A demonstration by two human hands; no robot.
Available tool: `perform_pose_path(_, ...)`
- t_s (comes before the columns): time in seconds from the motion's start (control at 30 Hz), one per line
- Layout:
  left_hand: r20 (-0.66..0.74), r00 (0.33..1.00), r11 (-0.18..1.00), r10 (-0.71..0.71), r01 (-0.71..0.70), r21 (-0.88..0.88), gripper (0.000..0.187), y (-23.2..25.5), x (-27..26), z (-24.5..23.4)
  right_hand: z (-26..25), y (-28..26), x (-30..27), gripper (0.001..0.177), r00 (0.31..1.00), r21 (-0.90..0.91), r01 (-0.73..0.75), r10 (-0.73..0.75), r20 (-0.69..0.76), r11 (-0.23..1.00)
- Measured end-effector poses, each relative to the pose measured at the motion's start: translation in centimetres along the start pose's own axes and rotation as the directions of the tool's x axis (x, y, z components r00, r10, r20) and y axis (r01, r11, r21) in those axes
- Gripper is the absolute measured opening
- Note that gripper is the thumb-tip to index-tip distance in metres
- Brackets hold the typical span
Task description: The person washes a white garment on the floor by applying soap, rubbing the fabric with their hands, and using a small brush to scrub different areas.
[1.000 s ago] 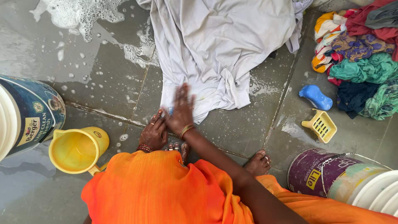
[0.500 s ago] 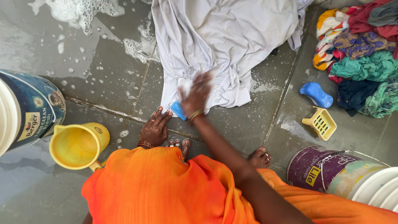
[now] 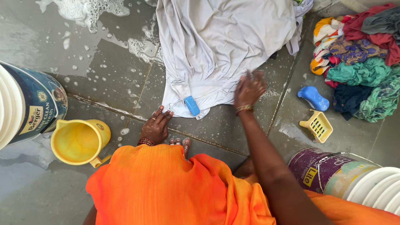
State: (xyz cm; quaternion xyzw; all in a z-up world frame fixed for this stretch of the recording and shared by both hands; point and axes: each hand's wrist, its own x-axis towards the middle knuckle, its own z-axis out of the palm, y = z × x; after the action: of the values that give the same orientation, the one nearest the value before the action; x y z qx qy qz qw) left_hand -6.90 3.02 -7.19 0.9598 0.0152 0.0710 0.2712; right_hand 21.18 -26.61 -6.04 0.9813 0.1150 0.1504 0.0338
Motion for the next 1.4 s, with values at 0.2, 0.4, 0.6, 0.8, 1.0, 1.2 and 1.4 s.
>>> perform_pose_path(0.2,0.029,0.999,1.000,-0.020,0.020,-0.004,0.053,0.1,-0.4,0.0,-3.4,-14.4,-11.5,0.043,0.899,0.474,0.387,-0.438,-0.002,0.791)
perform_pose_path(0.4,0.028,1.000,1.000,-0.013,0.013,0.001,0.055,0.1,0.0,-0.1,0.7,-6.2,-5.4,0.039,0.953,0.167,0.300,-0.289,-0.088,0.939)
perform_pose_path(0.6,0.044,0.999,1.000,-0.019,0.020,-0.013,0.055,-0.1,0.1,-0.2,-0.3,-5.2,-4.3,0.054,0.986,0.437,0.121,-0.055,-0.160,0.891)
perform_pose_path(0.8,0.073,0.997,1.000,-0.010,0.008,0.017,0.057,0.1,-0.1,0.0,-2.8,-10.5,-7.4,0.042,0.918,0.312,0.392,-0.389,-0.074,0.866)
perform_pose_path(1.0,0.137,0.987,0.995,0.078,-0.085,0.048,0.062,0.3,0.4,-0.8,-2.5,-8.2,-4.3,0.051,0.934,0.302,0.338,-0.358,0.012,0.891)
perform_pose_path(1.2,0.135,0.991,1.000,0.002,-0.003,0.009,0.068,0.7,0.6,-1.3,-2.4,-12.4,-10.7,0.040,0.976,0.398,0.190,-0.218,0.026,0.897)
perform_pose_path(1.4,0.025,0.999,0.999,-0.039,0.039,-0.025,0.045,0.5,0.6,-0.6,2.3,-5.1,-6.1,0.016,0.926,0.334,0.348,-0.377,0.021,0.876)
